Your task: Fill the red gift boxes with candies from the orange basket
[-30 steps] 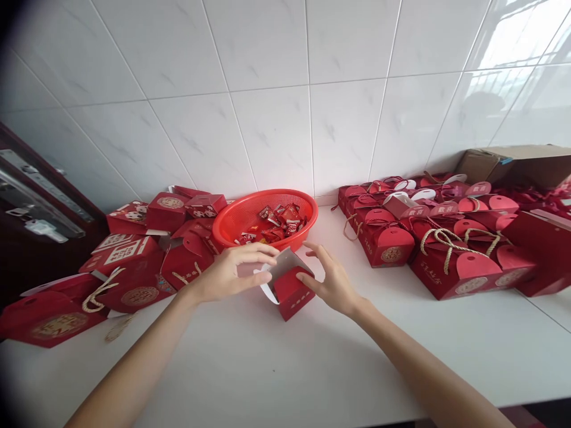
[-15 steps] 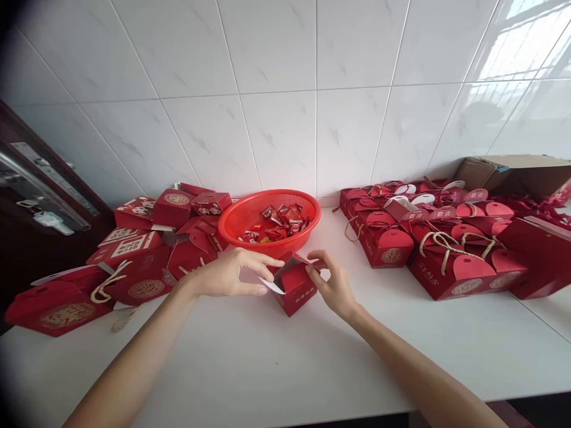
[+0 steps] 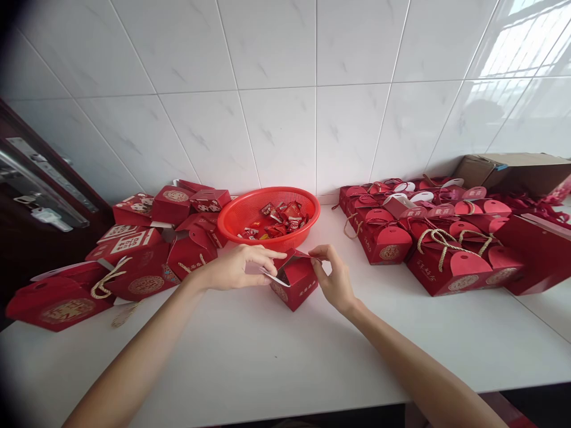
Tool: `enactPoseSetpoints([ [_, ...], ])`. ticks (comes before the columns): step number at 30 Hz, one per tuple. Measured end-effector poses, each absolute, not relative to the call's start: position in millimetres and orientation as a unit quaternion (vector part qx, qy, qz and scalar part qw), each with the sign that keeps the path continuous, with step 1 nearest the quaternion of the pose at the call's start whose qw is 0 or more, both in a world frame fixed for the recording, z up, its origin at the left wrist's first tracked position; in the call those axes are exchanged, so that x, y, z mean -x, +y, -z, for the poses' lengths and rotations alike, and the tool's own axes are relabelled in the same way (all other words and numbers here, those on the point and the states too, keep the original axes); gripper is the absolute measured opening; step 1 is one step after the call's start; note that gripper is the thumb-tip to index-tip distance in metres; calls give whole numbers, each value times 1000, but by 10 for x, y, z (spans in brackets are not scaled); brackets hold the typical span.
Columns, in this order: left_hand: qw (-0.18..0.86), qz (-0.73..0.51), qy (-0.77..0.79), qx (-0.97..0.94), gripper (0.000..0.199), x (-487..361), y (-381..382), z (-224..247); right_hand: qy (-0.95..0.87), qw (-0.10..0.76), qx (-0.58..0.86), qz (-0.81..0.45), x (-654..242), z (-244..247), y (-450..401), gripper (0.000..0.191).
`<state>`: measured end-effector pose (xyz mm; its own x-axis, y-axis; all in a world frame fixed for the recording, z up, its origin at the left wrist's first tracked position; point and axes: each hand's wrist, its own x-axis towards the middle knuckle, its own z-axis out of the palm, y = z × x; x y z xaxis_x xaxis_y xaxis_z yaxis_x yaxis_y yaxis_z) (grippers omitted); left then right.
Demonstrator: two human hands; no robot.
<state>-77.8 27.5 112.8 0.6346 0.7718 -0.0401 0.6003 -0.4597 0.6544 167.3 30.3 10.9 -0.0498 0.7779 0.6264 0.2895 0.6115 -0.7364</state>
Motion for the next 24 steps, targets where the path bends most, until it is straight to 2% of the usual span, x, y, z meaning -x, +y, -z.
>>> enactPoseSetpoints([
  [10,335,-116,398,-846,17,771,259,-1153,-642,592,401,-276,-1620,-121,310,13],
  [24,298,-104,388,-866,21,741,240,-1173,-625,583,444,-266,-1562,-175,372,21],
])
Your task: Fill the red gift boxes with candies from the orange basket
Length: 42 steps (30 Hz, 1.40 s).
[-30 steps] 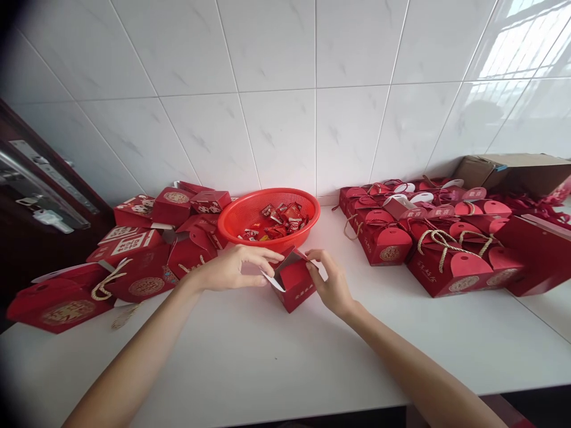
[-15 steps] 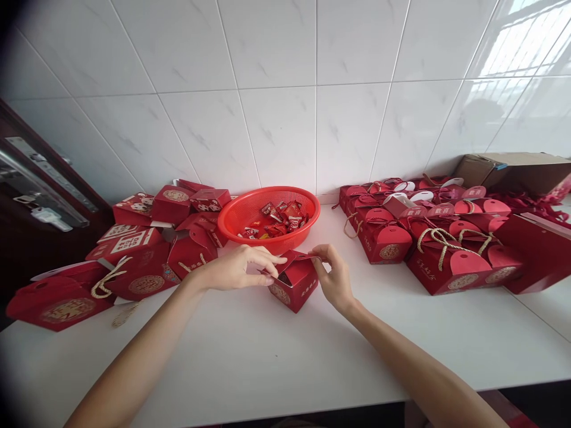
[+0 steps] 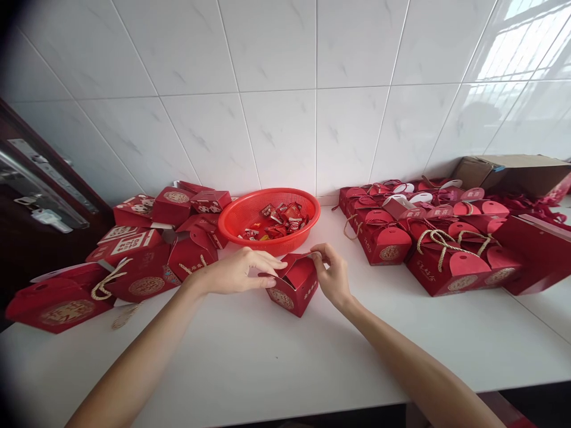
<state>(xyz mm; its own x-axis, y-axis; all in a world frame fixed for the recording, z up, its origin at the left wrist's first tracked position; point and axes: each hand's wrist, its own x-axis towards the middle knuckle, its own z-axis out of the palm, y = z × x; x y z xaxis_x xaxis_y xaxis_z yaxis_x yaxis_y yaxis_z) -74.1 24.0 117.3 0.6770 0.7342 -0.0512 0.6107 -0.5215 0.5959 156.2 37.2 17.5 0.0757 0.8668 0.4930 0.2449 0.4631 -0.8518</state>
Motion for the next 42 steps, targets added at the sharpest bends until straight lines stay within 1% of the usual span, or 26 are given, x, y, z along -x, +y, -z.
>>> enactPoseSetpoints([
  [7,348,-95,405,-840,28,744,215,-1200,-645,551,465,-252,-1581,-227,403,22],
  [11,347,-98,400,-842,28,751,199,-1195,-712,499,431,-243,-1594,-294,372,19],
  [13,347,-94,393,-846,25,750,191,-1199,-728,491,414,-240,-1589,-319,368,19],
  [18,344,-97,386,-850,21,737,182,-1200,-696,496,459,-241,-1579,-342,423,43],
  [20,344,-93,385,-851,23,730,186,-1179,-686,499,471,-241,-1576,-347,427,48],
  [24,301,-119,406,-855,25,688,204,-1107,-713,488,418,-281,-1570,-348,365,34],
  [26,274,-144,430,-848,28,648,215,-1069,-727,481,395,-289,-1579,-340,326,31],
  [31,264,-191,434,-840,33,548,247,-968,-715,481,375,-341,-1661,-335,284,37],
  [34,279,-214,440,-826,35,536,265,-897,-718,465,367,-365,-1714,-333,276,42],
  [38,288,-227,459,-810,44,552,276,-852,-752,448,348,-334,-1739,-310,260,40],
  [40,290,-210,439,-824,40,553,278,-854,-766,446,344,-309,-1738,-299,248,37],
  [42,304,-182,408,-841,28,542,280,-859,-778,441,341,-288,-1736,-296,234,37],
])
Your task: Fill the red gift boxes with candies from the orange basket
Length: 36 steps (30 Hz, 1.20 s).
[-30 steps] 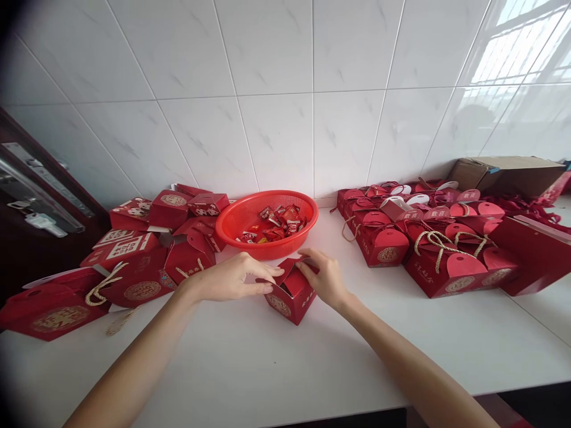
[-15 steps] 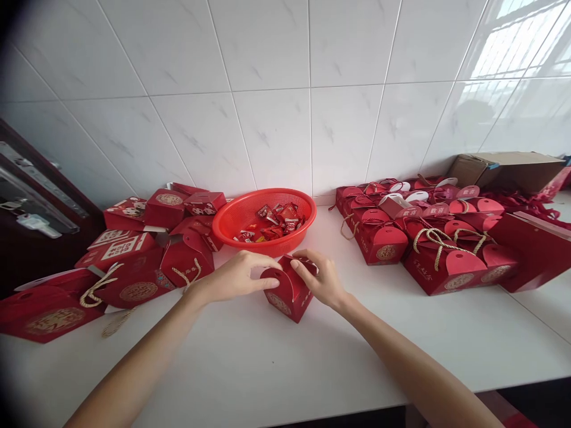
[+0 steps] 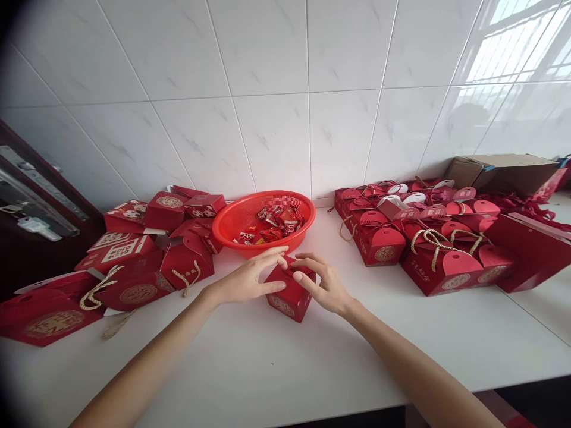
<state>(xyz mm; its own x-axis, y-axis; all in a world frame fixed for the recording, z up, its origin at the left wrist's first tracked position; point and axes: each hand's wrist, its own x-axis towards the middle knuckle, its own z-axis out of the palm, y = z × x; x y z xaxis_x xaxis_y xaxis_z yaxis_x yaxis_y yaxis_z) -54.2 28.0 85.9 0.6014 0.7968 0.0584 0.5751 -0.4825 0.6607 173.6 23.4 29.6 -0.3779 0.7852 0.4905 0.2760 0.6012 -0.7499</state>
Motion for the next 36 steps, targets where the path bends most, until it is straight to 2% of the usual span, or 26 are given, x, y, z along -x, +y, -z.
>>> enactPoseSetpoints([
  [2,324,-167,382,-849,23,524,285,-855,-790,436,333,-272,-1737,-301,221,37],
  [4,332,-167,379,-848,26,503,287,-841,-802,432,320,-260,-1740,-308,212,38],
  [8,304,-173,437,-829,34,470,269,-805,-828,402,310,-240,-1744,-306,212,46],
  [13,272,-170,465,-825,31,470,234,-814,-833,382,341,-211,-1758,-286,240,51],
  [19,264,-181,460,-828,44,496,239,-825,-822,378,380,-193,-1864,-261,325,46],
  [25,241,-226,485,-810,42,414,254,-687,-808,392,411,-156,-1807,-226,268,51],
  [31,227,-267,494,-796,39,330,231,-619,-811,359,452,-96,-1629,-213,145,63],
  [36,196,-304,471,-805,34,290,245,-511,-806,323,493,-44,-1557,-238,69,58],
])
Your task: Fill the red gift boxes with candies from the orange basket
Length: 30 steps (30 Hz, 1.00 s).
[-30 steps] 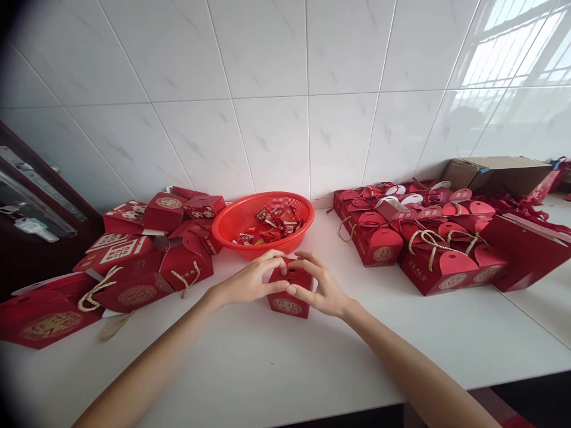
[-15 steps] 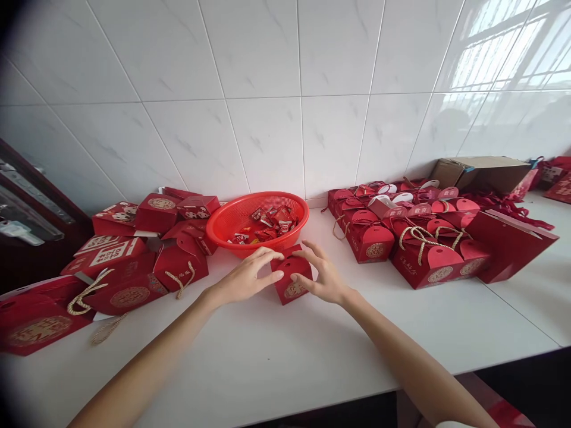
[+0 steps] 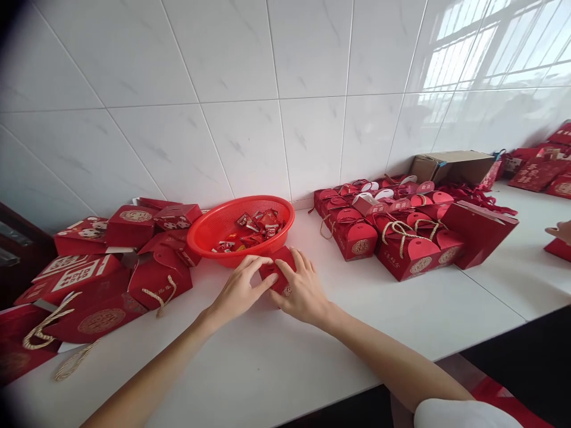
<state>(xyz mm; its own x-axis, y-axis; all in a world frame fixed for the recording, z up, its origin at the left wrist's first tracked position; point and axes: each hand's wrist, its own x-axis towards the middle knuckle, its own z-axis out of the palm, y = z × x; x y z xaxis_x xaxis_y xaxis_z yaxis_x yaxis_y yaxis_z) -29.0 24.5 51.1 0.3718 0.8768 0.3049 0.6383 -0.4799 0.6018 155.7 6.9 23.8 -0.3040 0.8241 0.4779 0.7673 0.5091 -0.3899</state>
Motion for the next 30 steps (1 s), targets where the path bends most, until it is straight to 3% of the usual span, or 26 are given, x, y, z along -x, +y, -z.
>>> enactPoseSetpoints([
  [4,190,-343,454,-800,38,256,275,-387,-784,284,552,-13,-1534,-306,33,50],
  [11,286,-415,423,-753,50,202,240,-128,-781,265,564,-47,-1729,-500,131,44],
  [15,306,-431,367,-765,55,212,223,80,-794,303,527,-8,-1984,-575,-41,45],
  [21,265,-372,329,-826,40,227,233,87,-791,367,489,28,-2802,-713,-743,46],
  [25,257,-328,320,-851,35,212,251,85,-659,417,614,122,-3545,-772,-1093,40],
  [27,255,-317,312,-858,34,210,267,114,-575,407,684,191,-3887,-737,-1157,41],
  [30,260,-312,309,-860,33,215,284,154,-506,370,757,184,-4306,-633,-1116,44],
])
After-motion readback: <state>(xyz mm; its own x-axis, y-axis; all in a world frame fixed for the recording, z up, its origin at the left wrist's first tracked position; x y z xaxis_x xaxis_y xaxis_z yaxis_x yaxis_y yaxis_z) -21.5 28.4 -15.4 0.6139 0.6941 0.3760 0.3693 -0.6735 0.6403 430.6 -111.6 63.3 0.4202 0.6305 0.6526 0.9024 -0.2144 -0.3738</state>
